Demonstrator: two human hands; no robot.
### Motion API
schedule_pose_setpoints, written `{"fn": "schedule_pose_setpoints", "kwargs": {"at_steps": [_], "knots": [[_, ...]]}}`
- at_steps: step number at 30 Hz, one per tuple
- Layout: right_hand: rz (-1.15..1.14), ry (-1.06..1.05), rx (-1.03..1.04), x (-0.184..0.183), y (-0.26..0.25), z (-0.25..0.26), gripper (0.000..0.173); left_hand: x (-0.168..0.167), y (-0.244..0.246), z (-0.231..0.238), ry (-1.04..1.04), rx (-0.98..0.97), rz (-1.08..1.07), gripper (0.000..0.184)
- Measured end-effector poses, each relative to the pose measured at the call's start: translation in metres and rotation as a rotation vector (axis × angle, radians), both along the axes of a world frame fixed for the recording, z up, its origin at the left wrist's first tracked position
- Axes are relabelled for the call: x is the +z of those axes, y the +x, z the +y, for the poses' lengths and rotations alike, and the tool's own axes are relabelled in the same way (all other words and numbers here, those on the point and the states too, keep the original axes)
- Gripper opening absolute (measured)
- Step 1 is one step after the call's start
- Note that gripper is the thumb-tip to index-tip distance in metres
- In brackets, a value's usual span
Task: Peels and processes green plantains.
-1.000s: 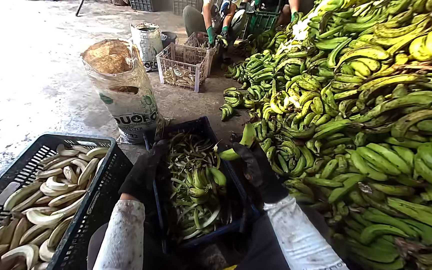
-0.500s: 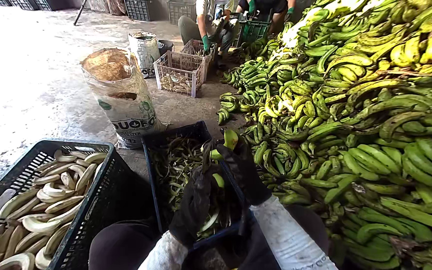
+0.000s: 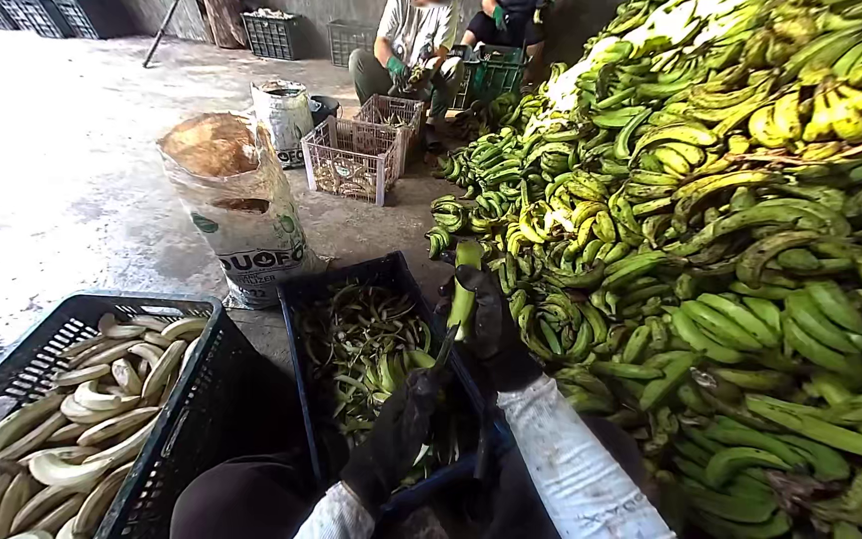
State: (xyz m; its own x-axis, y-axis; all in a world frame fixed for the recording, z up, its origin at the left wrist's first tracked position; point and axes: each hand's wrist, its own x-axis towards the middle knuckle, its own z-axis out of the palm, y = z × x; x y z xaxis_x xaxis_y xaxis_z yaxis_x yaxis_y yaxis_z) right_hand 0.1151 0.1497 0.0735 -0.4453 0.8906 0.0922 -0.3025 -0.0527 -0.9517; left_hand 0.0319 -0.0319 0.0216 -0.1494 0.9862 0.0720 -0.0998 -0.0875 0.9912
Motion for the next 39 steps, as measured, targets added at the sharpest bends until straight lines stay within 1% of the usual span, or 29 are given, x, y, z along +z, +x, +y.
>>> {"fn": "schedule_pose_setpoints", "kwargs": {"at_steps": [3, 6, 9, 11, 13, 15, 19, 21, 23, 25, 27, 28, 29, 30, 31, 33, 35, 37, 39], "knots": [[-0.015, -0.003, -0.026, 0.001, -0.001, -0.004, 0.041, 0.001, 0.004, 0.001, -0.003, -0.014, -0.022, 0.057], [0.001, 0.014, -0.037, 0.001, -0.001, -0.006, 0.042, 0.0, 0.005, 0.002, -0.04, -0.01, -0.035, 0.056], [0.052, -0.002, -0.043, -0.001, -0.002, -0.011, 0.042, -0.002, 0.009, 0.001, -0.048, 0.037, -0.008, 0.054], [0.134, -0.083, -0.007, -0.005, -0.005, -0.016, 0.035, -0.005, 0.011, 0.001, -0.027, 0.084, 0.024, 0.05], [0.201, -0.185, 0.03, -0.01, -0.007, -0.024, 0.035, -0.01, 0.012, 0.003, -0.007, 0.119, 0.074, 0.049], [0.238, -0.306, 0.047, -0.013, -0.011, -0.035, 0.035, -0.016, 0.01, 0.005, -0.01, 0.163, 0.168, 0.049], [0.236, -0.499, 0.02, -0.017, -0.017, -0.057, 0.033, -0.029, 0.0, 0.009, -0.069, 0.232, 0.436, 0.051], [0.223, -0.539, 0.035, -0.024, -0.013, -0.058, 0.034, -0.032, -0.002, 0.007, -0.097, 0.217, 0.475, 0.053], [0.21, -0.473, 0.093, -0.029, -0.005, -0.053, 0.037, -0.031, -0.001, 0.005, -0.099, 0.181, 0.409, 0.051], [0.235, -0.287, 0.105, -0.037, 0.005, -0.038, 0.039, -0.028, -0.001, 0.002, -0.058, 0.11, 0.314, 0.053], [0.252, -0.095, 0.064, -0.04, 0.016, -0.022, 0.042, -0.021, 0.003, -0.002, -0.027, 0.026, 0.251, 0.053], [0.252, -0.019, 0.051, -0.039, 0.02, -0.018, 0.046, -0.018, 0.005, -0.002, -0.018, 0.004, 0.25, 0.052], [0.259, 0.014, 0.049, -0.038, 0.021, -0.017, 0.045, -0.017, 0.006, -0.002, -0.01, 0.001, 0.268, 0.048], [0.281, 0.004, 0.061, -0.037, 0.02, -0.017, 0.041, -0.018, 0.007, -0.001, -0.012, 0.007, 0.305, 0.046], [0.301, -0.033, 0.073, -0.038, 0.019, -0.018, 0.039, -0.021, 0.005, 0.001, -0.017, 0.012, 0.348, 0.045], [0.342, -0.15, 0.109, -0.044, 0.019, -0.02, 0.044, -0.029, 0.001, 0.003, -0.039, 0.017, 0.441, 0.05], [0.422, -0.304, 0.222, -0.056, 0.02, -0.02, 0.047, -0.035, -0.005, 0.007, -0.07, 0.024, 0.524, 0.056], [0.511, -0.462, 0.317, -0.068, 0.018, -0.03, 0.041, -0.039, -0.01, 0.01, -0.125, 0.016, 0.591, 0.056], [0.539, -0.524, 0.298, -0.074, 0.015, -0.043, 0.042, -0.042, -0.014, 0.012, -0.17, 0.002, 0.626, 0.055]]}}
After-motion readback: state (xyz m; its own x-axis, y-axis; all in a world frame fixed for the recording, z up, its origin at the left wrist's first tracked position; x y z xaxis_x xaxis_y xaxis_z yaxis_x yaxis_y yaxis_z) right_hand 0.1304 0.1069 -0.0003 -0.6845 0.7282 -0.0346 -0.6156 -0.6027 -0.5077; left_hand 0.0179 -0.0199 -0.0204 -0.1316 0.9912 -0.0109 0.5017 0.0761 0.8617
